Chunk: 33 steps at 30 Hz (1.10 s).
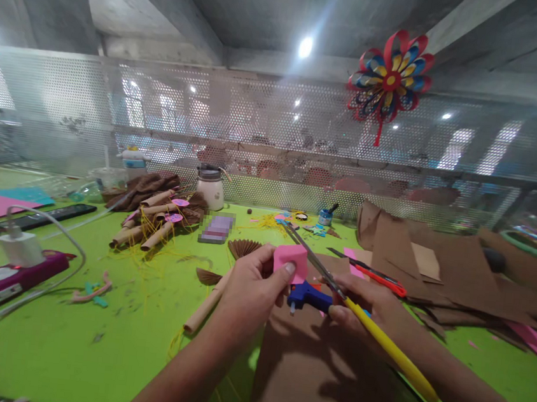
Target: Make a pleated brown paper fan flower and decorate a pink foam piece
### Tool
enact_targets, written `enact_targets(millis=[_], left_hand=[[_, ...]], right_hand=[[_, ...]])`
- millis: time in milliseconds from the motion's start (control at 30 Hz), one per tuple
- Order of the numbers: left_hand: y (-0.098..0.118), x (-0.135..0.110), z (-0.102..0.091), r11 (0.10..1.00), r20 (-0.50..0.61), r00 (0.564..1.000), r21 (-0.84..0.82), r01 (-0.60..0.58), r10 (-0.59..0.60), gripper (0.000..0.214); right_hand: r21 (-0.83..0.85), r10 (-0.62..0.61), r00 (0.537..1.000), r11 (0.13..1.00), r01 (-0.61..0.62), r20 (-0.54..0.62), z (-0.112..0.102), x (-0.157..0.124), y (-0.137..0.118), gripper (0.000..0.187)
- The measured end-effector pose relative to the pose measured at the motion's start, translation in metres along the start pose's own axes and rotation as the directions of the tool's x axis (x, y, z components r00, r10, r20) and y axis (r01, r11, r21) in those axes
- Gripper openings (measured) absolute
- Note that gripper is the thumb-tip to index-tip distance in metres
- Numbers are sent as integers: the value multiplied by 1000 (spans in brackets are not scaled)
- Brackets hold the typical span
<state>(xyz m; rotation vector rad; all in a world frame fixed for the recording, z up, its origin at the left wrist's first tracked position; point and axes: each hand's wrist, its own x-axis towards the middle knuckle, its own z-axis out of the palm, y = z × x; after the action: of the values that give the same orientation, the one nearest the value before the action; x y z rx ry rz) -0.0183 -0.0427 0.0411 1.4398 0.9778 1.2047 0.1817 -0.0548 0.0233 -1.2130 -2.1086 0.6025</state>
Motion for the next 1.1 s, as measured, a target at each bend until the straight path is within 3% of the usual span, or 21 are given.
enact_targets(millis=[467,667,800,933,1100], left_hand=[[0,3,-1,1000,4,1000,2,5,-5,17],[-1,4,-2,1000,16,1000,-28,9,-8,18],[-1,2,-2,996,20,999,-85,30,-29,22],[-3,3,-3,989,32,997,-123,80,-77,21],[-4,4,-3,989,83,996,-140,44,-32,19]], right_hand=[[10,41,997,999,-41,-67,3,-1,-2,38],[22,145,954,989,-145,-264,5,2,10,44],[-73,160,947,980,-187,-277,3,7,27,45],[-190,91,946,969,-156,-310,2,10,35,40],[-334,123,938,913,-234,-323,-3,15,36,41]])
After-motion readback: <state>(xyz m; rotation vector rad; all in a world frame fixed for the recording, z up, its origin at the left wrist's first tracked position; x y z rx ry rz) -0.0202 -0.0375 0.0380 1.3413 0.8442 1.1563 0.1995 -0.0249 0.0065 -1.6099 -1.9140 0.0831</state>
